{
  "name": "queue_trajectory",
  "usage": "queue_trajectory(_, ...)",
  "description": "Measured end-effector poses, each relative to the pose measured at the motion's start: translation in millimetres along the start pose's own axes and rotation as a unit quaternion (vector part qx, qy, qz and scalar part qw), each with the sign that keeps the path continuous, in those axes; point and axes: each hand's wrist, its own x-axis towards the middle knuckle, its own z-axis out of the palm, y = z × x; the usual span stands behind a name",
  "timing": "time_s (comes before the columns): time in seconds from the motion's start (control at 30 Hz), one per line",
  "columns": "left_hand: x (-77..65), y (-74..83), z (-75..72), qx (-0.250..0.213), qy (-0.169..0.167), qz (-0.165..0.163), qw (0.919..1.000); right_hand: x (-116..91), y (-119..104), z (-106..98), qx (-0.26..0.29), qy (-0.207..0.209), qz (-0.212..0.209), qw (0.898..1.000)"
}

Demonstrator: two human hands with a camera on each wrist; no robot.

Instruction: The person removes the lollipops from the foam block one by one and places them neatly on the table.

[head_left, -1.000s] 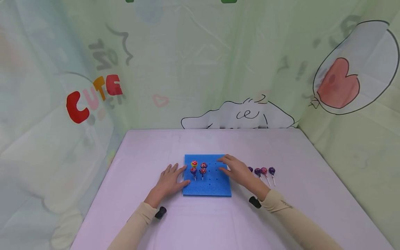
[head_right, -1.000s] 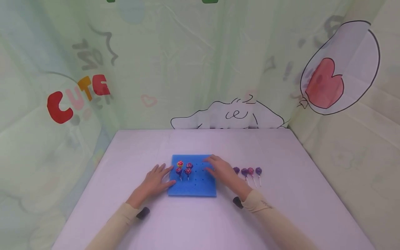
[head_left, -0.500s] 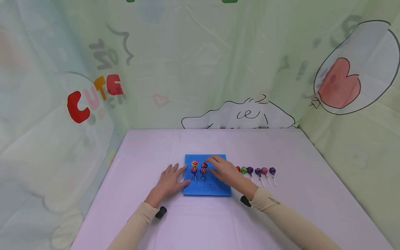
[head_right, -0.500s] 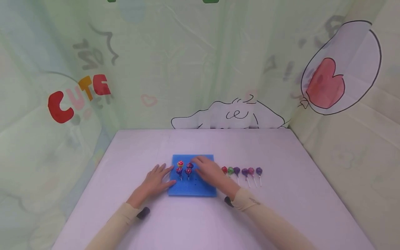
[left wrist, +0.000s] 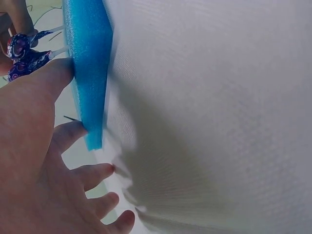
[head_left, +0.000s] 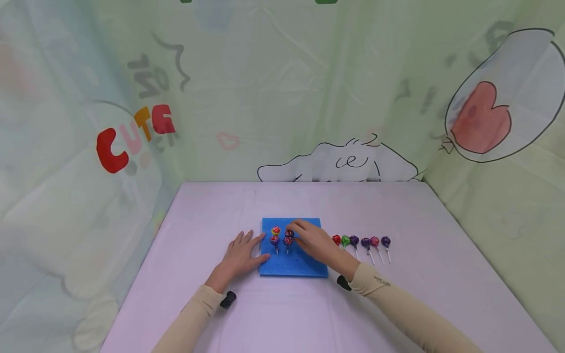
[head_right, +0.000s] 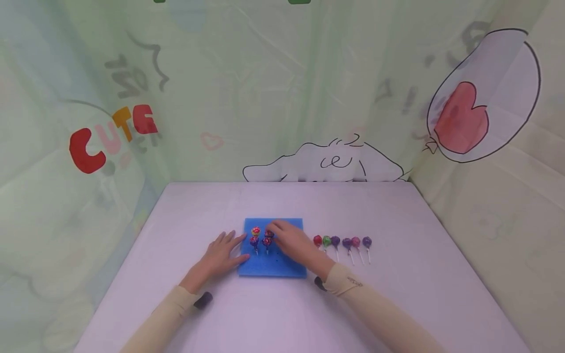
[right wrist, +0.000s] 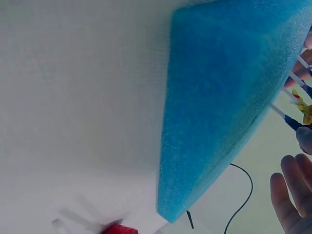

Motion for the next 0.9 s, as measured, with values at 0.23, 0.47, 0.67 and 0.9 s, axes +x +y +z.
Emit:
queue_trajectory(0.23,-0.7,0.7,-0.9,-0.001,-0.001,0.001,1.0,0.8,-0.1,0.4,-0.016,-0.014,0.008,1.0)
queue_trajectory(0.47,-1.1,1.1,-0.9,-0.004,0.004,0.003,1.0,7.3,-3.6,-12.1,0.006,0.012,0.002,1.0)
queue_trajectory(0.67,-0.9,0.8,0.5,-0.002,0.002,0.0,1.0,9.2,1.5,-18.9,0.005,0.009,0.023,1.0)
queue_trajectory(0.9,-0.9,0.6,1.7,0.001,-0.001,-0.006,1.0,8.1,6.9,-28.1,0.034,-0.029,0.074,0.996)
